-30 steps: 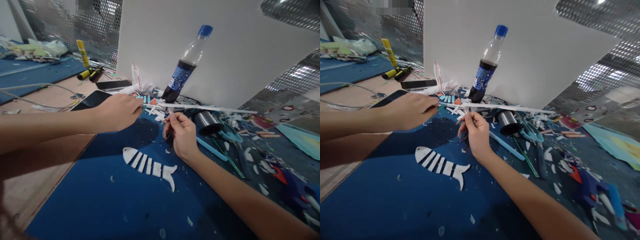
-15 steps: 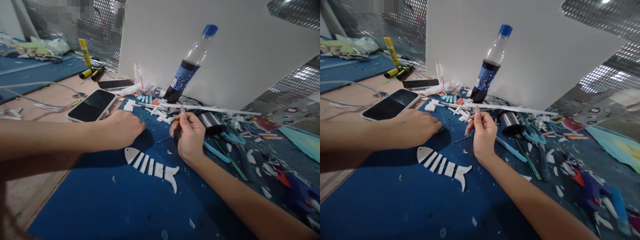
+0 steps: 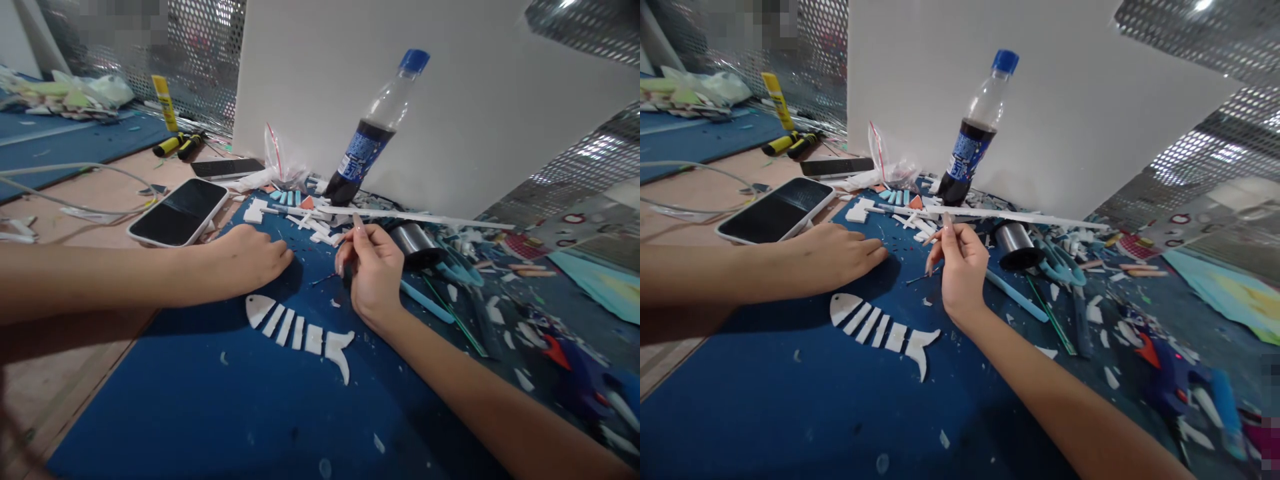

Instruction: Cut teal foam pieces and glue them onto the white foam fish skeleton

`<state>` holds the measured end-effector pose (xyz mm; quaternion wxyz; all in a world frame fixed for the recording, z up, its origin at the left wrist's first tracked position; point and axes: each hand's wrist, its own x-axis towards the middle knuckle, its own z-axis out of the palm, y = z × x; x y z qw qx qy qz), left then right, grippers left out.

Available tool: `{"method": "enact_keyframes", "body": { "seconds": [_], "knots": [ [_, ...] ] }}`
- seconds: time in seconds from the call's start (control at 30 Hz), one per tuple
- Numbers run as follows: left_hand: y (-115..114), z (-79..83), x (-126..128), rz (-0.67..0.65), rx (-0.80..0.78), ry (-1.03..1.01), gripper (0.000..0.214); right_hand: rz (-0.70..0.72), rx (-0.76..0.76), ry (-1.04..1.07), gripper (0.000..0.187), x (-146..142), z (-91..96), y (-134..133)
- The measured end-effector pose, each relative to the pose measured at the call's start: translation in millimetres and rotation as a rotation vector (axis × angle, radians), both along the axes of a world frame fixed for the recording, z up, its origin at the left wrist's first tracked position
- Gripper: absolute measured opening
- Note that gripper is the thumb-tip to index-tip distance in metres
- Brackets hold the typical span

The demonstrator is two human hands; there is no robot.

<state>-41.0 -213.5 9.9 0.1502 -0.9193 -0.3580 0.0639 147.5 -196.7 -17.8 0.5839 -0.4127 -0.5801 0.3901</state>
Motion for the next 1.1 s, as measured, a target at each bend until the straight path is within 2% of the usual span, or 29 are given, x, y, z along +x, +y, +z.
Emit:
{"method": "enact_keyframes", "body": {
  "seconds": [0.1,0.2,0.27,0.37,0.47,0.57,0.77,1.1],
  "knots": [
    [1.0,2.9,0.8,0.026,-0.05,-0.1,0.019,-0.003,0.02,-0.011,0.023,-1.3,2.4,-2.7],
    [6.4,3.9,2.5,0.108,-0.172,-0.451,0.012,0.017,0.086,-0.062,0.022,-2.5,6.5,-9.8],
    [11.0,2.2,4.8,0.152,-0.382,-0.767,0.02,0.053,0.14,-0.153,0.02,-2.4,8.9,-15.9],
    [14.6,-2.0,9.0,0.177,-0.809,-1.189,0.025,0.099,0.231,-0.317,0.019,-0.8,10.7,-24.1],
    [12.4,-4.8,12.2,0.25,-1.12,-1.419,0.026,0.115,0.32,-0.429,0.018,0.9,10.5,-29.1],
    [8.7,-6.2,12.5,0.278,-1.284,-1.501,0.026,0.134,0.368,-0.509,0.016,1.6,10.2,-31.2],
    [9.2,-10.0,10.2,0.247,-1.446,-1.573,0.025,0.114,0.459,-0.544,0.015,-0.4,11.6,-29.8],
    [11.5,-14.1,10.4,0.146,-1.442,-1.569,0.027,0.125,0.491,-0.591,0.016,-1.0,12.8,-28.8]
  ]
}}
